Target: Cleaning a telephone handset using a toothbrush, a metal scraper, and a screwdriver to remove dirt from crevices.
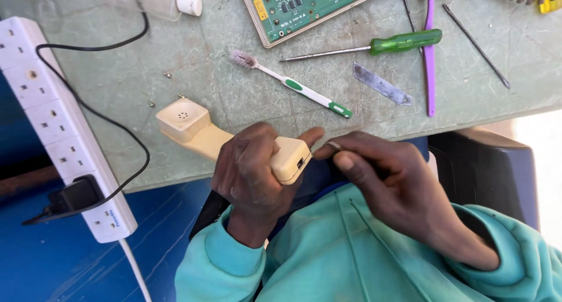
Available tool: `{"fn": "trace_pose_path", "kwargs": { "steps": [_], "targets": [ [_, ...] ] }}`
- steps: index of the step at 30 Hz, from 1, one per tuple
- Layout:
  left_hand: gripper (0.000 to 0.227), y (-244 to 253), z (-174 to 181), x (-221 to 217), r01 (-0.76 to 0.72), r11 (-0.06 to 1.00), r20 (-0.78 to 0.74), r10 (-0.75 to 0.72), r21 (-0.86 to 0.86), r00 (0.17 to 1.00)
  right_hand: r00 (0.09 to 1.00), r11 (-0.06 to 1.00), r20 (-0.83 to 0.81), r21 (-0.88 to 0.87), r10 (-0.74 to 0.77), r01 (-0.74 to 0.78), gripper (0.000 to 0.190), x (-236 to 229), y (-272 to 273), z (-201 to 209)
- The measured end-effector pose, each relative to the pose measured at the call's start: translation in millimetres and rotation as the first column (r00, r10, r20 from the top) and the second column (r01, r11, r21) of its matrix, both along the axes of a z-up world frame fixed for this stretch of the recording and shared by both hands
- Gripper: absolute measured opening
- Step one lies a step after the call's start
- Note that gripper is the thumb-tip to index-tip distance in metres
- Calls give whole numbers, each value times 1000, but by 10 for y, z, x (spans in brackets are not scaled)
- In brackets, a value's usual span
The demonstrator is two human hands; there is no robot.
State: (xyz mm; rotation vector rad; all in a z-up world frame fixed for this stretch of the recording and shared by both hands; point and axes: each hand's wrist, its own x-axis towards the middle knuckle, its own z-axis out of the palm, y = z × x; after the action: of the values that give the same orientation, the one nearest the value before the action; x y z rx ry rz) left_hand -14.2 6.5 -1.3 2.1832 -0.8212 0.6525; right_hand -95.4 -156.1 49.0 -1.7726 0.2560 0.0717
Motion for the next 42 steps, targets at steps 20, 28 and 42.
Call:
{"fn": "trace_pose_path", "kwargs": {
  "steps": [20, 28, 42],
  "targets": [
    [52, -79, 178, 212, 444, 876, -470, -316, 189, 824, 981, 964, -161, 256, 110, -66, 30, -176, -483, -14],
    [63, -111, -20, 307, 564, 812, -514, -424, 149, 746, 963, 986, -260, 164, 72, -30, 34, -113, -433, -12],
    [36, -156, -72, 331, 526, 814, -340, -436, 244, 833, 960, 967, -273, -217, 67, -129, 30, -49, -409, -105]
  ]
}}
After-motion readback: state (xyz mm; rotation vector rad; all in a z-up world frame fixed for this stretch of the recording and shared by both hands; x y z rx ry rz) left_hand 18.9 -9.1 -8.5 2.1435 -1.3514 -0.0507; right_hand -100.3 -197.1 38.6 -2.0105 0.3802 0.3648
